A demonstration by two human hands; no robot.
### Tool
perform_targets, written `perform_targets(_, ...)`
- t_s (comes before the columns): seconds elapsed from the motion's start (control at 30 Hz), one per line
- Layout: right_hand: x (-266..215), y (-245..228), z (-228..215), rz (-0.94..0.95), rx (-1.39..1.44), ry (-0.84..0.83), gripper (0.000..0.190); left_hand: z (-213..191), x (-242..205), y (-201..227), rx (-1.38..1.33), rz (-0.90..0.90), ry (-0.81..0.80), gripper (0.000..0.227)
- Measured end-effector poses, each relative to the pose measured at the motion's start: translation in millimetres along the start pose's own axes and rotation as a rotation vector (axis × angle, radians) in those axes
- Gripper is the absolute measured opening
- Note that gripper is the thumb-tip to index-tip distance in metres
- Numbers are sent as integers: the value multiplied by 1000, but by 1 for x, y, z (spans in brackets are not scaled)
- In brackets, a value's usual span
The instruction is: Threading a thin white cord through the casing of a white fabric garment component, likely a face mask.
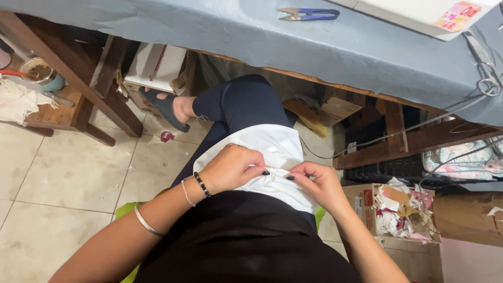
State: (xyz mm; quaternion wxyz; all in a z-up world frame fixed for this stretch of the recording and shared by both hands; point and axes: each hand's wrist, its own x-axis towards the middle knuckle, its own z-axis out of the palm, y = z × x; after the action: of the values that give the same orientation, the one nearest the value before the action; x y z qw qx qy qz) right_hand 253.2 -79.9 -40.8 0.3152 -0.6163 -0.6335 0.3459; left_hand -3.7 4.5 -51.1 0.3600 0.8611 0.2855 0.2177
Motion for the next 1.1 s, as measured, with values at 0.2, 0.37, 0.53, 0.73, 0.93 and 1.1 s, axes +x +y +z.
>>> perform_targets(0.2,-8,-1,-14,-102,-187,30,10,3,0,-9,26,3,-52,12)
perform_targets(0.37,-19,24,-27,-150,-251,66,12,-2,-9,-26,42,-37,-23,13)
perform_targets(0.53,-33,86,-61,-42,-326,209,9,-15,-21,-59,40,-192,63,11)
perform_targets(0.73,-15,47,-43,-199,-262,221,11,-11,-1,-27,22,-78,-27,19)
perform_targets(0.93,14,-34,-8,-418,-101,-140,35,-45,-13,31,-56,-35,-29,17)
perform_targets(1.1,6,-25,-18,-220,-31,-297,17,-37,-20,21,60,11,45,11)
